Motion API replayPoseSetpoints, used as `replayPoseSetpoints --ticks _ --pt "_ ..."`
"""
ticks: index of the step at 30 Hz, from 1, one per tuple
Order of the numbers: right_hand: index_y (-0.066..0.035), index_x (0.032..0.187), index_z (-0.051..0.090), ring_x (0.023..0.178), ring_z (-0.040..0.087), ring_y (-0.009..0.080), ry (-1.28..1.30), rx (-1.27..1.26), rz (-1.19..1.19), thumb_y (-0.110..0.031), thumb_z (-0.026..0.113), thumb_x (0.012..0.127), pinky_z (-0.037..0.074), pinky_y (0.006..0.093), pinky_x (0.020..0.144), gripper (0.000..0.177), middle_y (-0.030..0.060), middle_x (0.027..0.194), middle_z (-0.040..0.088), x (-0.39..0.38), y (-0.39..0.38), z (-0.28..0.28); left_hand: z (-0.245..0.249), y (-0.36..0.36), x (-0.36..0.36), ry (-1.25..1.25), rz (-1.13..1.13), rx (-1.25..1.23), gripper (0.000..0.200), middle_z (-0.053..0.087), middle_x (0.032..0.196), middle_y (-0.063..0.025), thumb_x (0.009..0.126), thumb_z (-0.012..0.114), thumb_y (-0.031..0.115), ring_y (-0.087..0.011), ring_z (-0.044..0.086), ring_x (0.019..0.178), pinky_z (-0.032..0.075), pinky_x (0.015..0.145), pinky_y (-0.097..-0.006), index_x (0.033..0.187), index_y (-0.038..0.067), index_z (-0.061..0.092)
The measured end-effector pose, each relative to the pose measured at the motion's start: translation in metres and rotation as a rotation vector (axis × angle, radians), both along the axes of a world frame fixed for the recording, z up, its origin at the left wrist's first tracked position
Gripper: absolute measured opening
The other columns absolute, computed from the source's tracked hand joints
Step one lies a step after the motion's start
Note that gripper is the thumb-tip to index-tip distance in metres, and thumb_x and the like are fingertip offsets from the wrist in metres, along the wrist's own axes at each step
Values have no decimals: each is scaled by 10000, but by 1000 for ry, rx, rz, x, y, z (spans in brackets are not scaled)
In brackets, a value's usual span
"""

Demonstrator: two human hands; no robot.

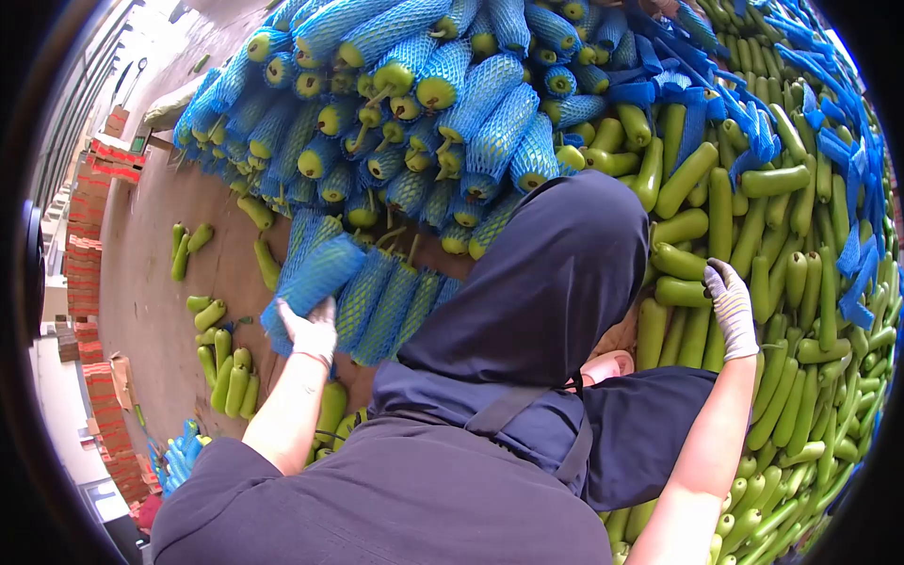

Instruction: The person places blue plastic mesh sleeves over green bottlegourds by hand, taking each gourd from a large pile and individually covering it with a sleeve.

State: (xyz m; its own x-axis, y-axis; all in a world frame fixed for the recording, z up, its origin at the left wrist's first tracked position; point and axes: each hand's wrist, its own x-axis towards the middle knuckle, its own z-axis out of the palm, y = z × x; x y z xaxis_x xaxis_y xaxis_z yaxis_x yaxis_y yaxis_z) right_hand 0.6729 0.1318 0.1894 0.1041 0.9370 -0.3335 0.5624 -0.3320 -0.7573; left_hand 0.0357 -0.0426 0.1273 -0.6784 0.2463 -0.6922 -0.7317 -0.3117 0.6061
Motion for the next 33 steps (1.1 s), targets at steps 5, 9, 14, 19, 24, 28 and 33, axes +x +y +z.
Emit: replayPoseSetpoints --ticks 5,9,14,19,24,28,33 --pt "-14 1234 573 728 505 86 10 -19 42 -288 599 946 435 240 701 399 8 869 594 -11 5 6 8 3 28 -218 -246 14 695 480 1322 -241 887 560 560 -341 544 1160 556 864 -417 1225 -38 454" --pt "-9 1242 564 741 509 92 13 -4 92 -278 604 939 438 242 711 407 18 879 596 -12 1 9 -9 10 -15 161 -978 -10 350 659 1043 -153 950 545 370 -272 636 956 536 765 -338 1045 35 581" --pt "3 1231 560 948 596 210 -144 73 182 -279 600 927 455 307 873 416 130 1053 649 -1 -7 8 47 34 -11 1845 -1367 -1214 841 413 1390 -214 685 786 339 -375 421 1251 362 1059 -450 1380 69 396" --pt "-3 1239 563 1139 576 335 -360 128 204 -383 578 897 441 377 973 512 215 1199 610 -19 -21 36 27 17 -12 1888 -1578 -1425 950 564 1097 -179 684 793 354 -339 540 1053 457 908 -438 1439 54 302" --pt "-21 1252 559 1184 538 336 -446 97 229 -457 538 895 411 394 1012 563 200 1244 586 -14 -26 32 -1 37 -26 1746 -1311 -1167 679 539 1231 -255 787 715 258 -390 514 1148 395 1015 -430 1333 -41 442" --pt "-55 1225 570 1101 577 340 -398 137 200 -406 536 904 452 403 945 476 177 1156 631 -22 -23 35 24 136 -1 1853 -966 -590 456 502 1329 -226 972 512 243 -327 469 1237 322 1087 -381 1319 -50 470" --pt "-58 1195 584 1021 609 340 -325 202 179 -357 558 905 486 403 882 417 169 1079 655 -30 -18 40 151 245 199 1171 -908 534 491 536 1317 -143 1041 322 355 -231 495 1243 358 1065 -394 1329 -12 475"
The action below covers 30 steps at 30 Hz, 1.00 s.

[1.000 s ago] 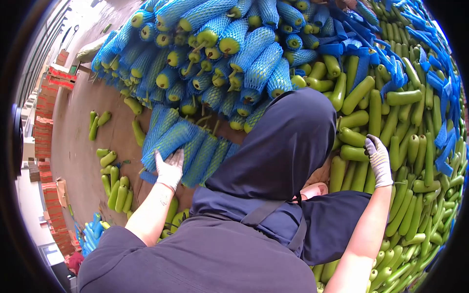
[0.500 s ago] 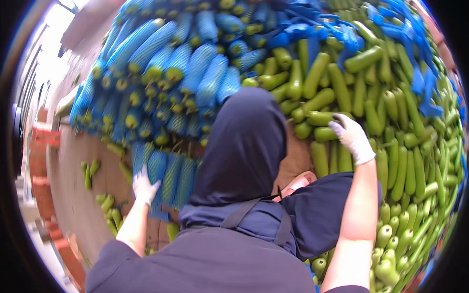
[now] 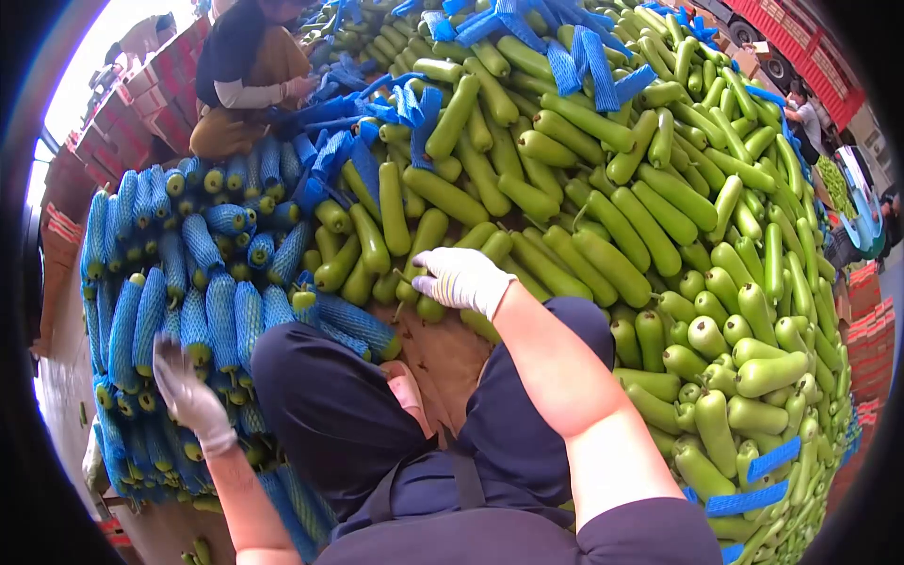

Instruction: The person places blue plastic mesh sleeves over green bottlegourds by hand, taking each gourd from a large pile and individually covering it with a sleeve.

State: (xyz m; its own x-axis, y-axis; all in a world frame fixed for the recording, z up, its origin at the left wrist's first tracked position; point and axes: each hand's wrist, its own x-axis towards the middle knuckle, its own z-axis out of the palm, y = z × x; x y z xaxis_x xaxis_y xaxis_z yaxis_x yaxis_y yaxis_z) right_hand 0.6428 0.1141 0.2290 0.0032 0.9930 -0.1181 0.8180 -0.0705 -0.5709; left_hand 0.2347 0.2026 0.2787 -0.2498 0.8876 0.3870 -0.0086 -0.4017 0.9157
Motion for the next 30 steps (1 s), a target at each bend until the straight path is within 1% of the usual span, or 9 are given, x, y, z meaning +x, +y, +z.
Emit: replayPoseSetpoints --ticks 3,7,8,10,12,16,18,24,30 --pt "-54 1214 572 1004 612 341 6 88 -39 -322 580 895 487 401 878 417 174 1076 646 -4 3 3 50 20 124 -75 -382 161 465 603 1164 -216 1028 346 352 -259 632 1012 518 872 -336 1074 -35 600" --pt "-51 1237 556 1018 613 315 84 198 -62 -224 599 902 482 373 899 380 174 1094 629 1 0 4 47 40 230 314 -852 -81 295 612 747 -72 937 528 291 -117 578 620 460 606 -264 930 25 656" --pt "-49 1246 551 1026 615 300 159 166 -79 -206 598 910 480 363 909 374 171 1105 626 4 0 8 10 51 251 487 -854 137 307 643 792 -116 927 525 304 -204 629 693 488 668 -323 951 25 651" --pt "-25 1261 539 1048 607 252 243 35 -111 -176 589 925 467 336 931 371 160 1133 622 21 13 11 -41 61 269 1174 -1021 -110 431 634 1071 -219 899 555 361 -398 577 1062 451 914 -432 1161 18 568" --pt "-21 1230 560 1069 603 310 346 142 -170 -200 563 919 465 363 935 358 192 1128 630 45 34 5 -59 56 273 1122 -1133 49 519 598 1147 -234 882 577 389 -387 557 1113 432 959 -422 1232 9 520" --pt "2 1226 561 1140 554 343 283 321 -336 -197 545 909 415 379 1007 375 218 1196 595 100 121 -37 -39 77 320 109 -1182 -345 527 563 1255 -105 936 600 254 -162 520 1139 396 996 -285 1351 -32 447" --pt "-19 1234 569 1188 520 344 212 271 -384 -217 553 890 391 383 1031 398 215 1251 564 123 173 -51 -42 86 327 117 -890 -323 529 613 1081 -139 917 621 291 -167 592 936 467 840 -277 1319 -20 472" --pt "-78 1255 573 1218 483 380 26 282 -444 -174 532 843 373 383 1060 424 212 1345 491 159 284 -95 -56 108 331 -175 -895 -583 491 563 1255 -60 941 594 210 -127 556 1064 433 939 -283 1359 -9 459" --pt "-23 1190 582 1154 525 379 -147 407 -265 -177 546 850 421 411 1004 376 201 1259 552 98 242 -25 -44 119 323 -338 -873 -451 400 586 1219 -53 964 543 170 -114 584 1010 455 904 -261 1326 5 499"
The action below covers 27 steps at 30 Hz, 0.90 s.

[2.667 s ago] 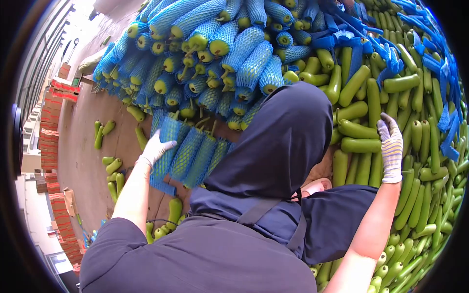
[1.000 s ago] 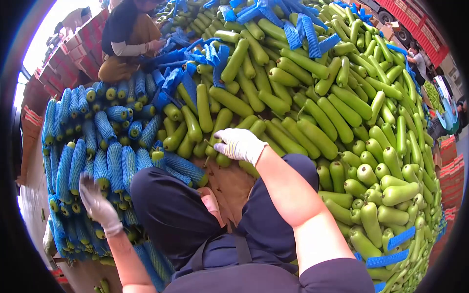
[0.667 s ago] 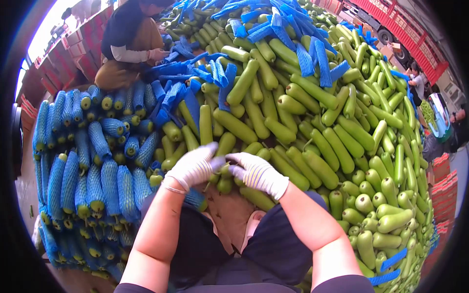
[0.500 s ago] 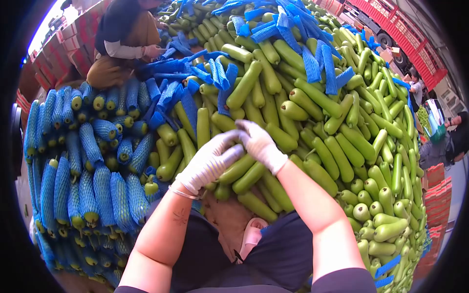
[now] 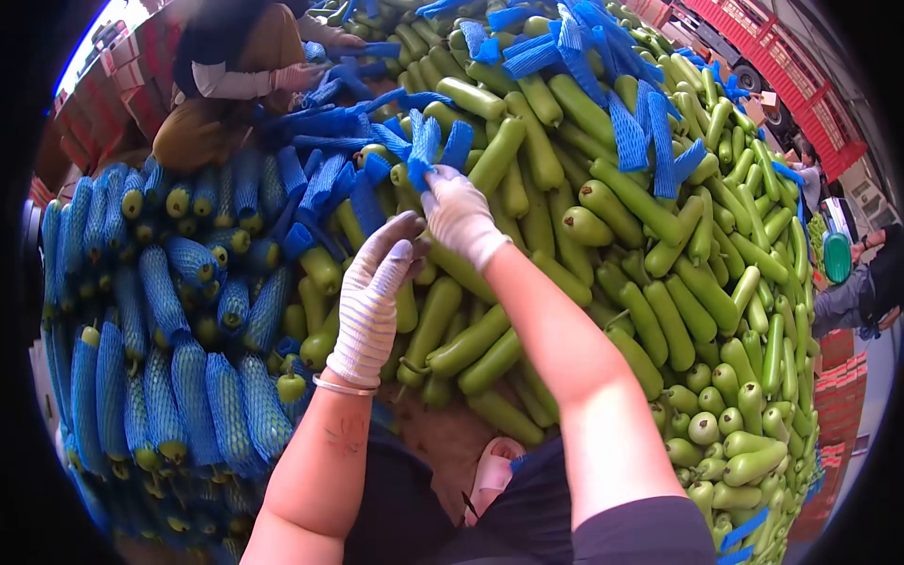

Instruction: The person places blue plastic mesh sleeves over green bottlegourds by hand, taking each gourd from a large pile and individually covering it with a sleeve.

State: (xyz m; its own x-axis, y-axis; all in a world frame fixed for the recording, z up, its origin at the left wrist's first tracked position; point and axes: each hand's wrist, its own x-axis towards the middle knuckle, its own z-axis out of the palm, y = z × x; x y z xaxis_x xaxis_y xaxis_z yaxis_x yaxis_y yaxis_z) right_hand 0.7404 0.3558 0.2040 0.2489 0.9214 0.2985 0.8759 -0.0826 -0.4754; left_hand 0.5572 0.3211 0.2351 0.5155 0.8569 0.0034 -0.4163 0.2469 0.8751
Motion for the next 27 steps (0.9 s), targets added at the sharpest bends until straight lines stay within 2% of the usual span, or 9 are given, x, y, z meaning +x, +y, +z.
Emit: replayPoseSetpoints --ticks 4,8,10,12,18,19,20,22,27 --pt "8 1134 584 1085 552 391 -193 121 129 -98 581 807 445 448 956 344 215 1191 571 -42 -75 42 7 -13 2 -90 -49 106 306 631 1075 -31 966 531 122 -71 581 878 475 817 -223 1246 9 578" --pt "25 1120 611 1058 569 382 -256 285 54 -58 582 834 459 434 933 299 215 1132 605 -56 -137 76 -12 -23 7 218 52 533 263 634 982 -20 963 517 74 -51 546 756 476 695 -205 1206 24 607" --pt "28 1064 641 1017 593 375 -253 258 75 -46 608 811 471 435 911 266 208 1087 628 -63 -164 88 -10 -34 6 397 23 577 252 682 891 -111 929 536 47 -184 585 695 477 682 -289 1162 15 625" --pt "22 1033 651 980 609 365 -219 177 127 -57 623 805 482 433 879 244 193 1044 644 -77 -189 94 -5 -41 2 290 -148 285 264 665 836 -12 929 548 67 -89 536 670 451 634 -254 1175 5 618" --pt "-1 1026 645 922 618 307 -202 155 110 -120 631 830 491 402 815 230 150 1002 651 -89 -237 84 -3 -64 -4 92 -271 150 263 643 962 -20 918 525 10 -80 575 843 490 778 -233 1161 -25 620" --pt "-3 1024 642 886 634 264 -169 190 118 -105 640 840 500 364 797 210 130 973 660 -89 -241 81 -11 -66 -6 163 -306 228 222 642 971 -14 917 541 14 -82 576 878 493 791 -232 1116 -24 633" --pt "-3 1024 642 886 634 264 -161 191 113 -105 640 840 500 364 797 210 130 973 660 -89 -243 76 -19 -70 -2 294 -143 723 207 675 969 -124 889 561 27 -223 652 823 509 770 -310 1076 32 649" --pt "-20 990 634 816 617 136 1048 194 -168 -64 666 854 495 271 758 147 56 898 653 -82 -242 60 -13 -84 -8 464 -106 1152 205 668 939 -115 842 602 12 -265 650 833 516 754 -330 1039 45 650" --pt "-43 1007 594 780 572 77 1332 254 -243 -24 676 838 473 212 761 189 1 855 610 -54 -233 24 -18 -98 -1 664 -161 1156 149 642 943 -165 861 603 153 -356 617 792 498 686 -398 990 90 643"
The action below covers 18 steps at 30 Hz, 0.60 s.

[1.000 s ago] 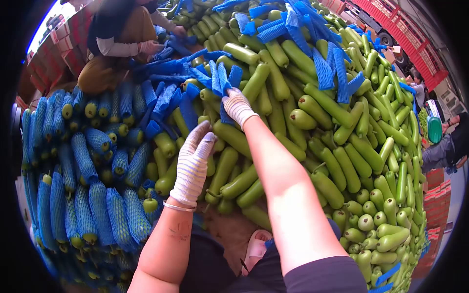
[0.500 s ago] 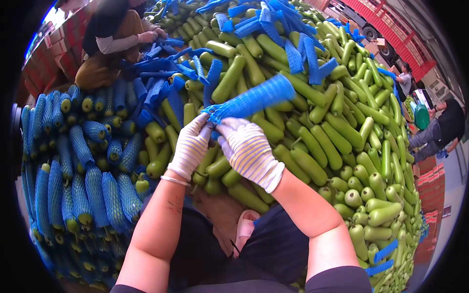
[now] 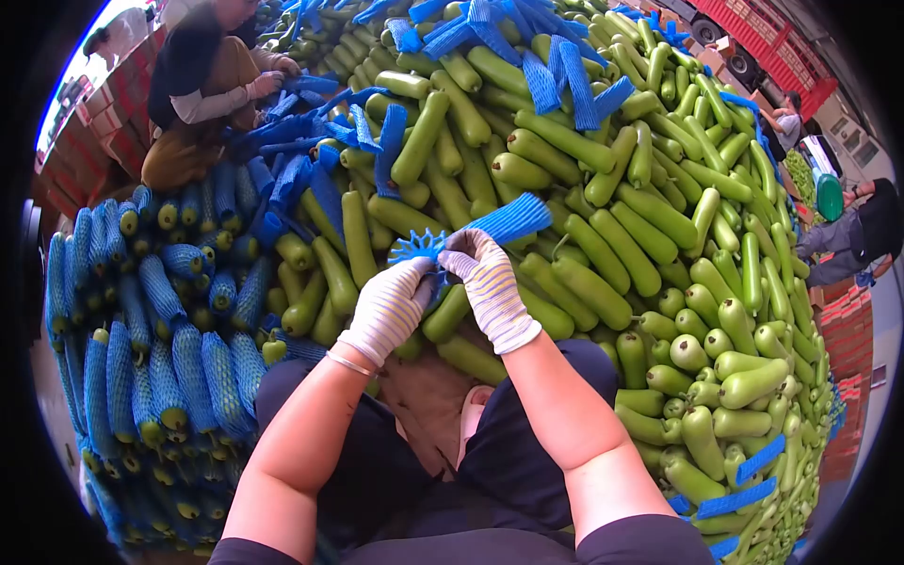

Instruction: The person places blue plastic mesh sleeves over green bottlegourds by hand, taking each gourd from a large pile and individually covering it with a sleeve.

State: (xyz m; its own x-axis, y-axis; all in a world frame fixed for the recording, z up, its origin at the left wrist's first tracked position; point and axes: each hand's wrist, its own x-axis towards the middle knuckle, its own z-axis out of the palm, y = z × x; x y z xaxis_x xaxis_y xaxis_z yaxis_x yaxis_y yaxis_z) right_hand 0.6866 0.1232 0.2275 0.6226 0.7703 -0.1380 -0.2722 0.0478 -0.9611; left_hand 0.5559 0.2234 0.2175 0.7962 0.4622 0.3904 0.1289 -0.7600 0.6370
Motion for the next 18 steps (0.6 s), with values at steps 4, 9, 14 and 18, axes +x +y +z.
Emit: replayPoseSetpoints --ticks 4,9,14,18 --pt "-31 1122 529 837 534 77 -41 162 271 -65 625 839 460 221 788 301 16 954 557 -22 8 22 -16 25 11 -82 -121 -1109 162 659 840 -18 863 582 122 -136 592 700 484 638 -297 989 45 649" --pt "-6 1126 498 717 502 91 -26 -104 533 -126 603 837 443 232 645 329 21 866 523 -28 9 16 -23 57 11 -489 -281 -1442 220 661 956 -65 857 558 94 -146 637 853 524 781 -281 1043 -7 617" --pt "11 1135 539 705 532 88 -47 -84 556 -123 602 825 461 234 643 344 46 904 576 -25 7 20 -20 44 10 -629 -82 -1440 303 649 1041 -105 939 533 207 -204 631 938 504 874 -339 1124 -27 587" --pt "-6 1026 619 635 545 90 202 150 317 -95 630 757 456 202 598 284 48 849 613 -14 -1 39 -25 31 8 -273 -143 -1095 254 655 947 -29 939 501 184 -127 592 834 483 759 -296 1023 -14 636"
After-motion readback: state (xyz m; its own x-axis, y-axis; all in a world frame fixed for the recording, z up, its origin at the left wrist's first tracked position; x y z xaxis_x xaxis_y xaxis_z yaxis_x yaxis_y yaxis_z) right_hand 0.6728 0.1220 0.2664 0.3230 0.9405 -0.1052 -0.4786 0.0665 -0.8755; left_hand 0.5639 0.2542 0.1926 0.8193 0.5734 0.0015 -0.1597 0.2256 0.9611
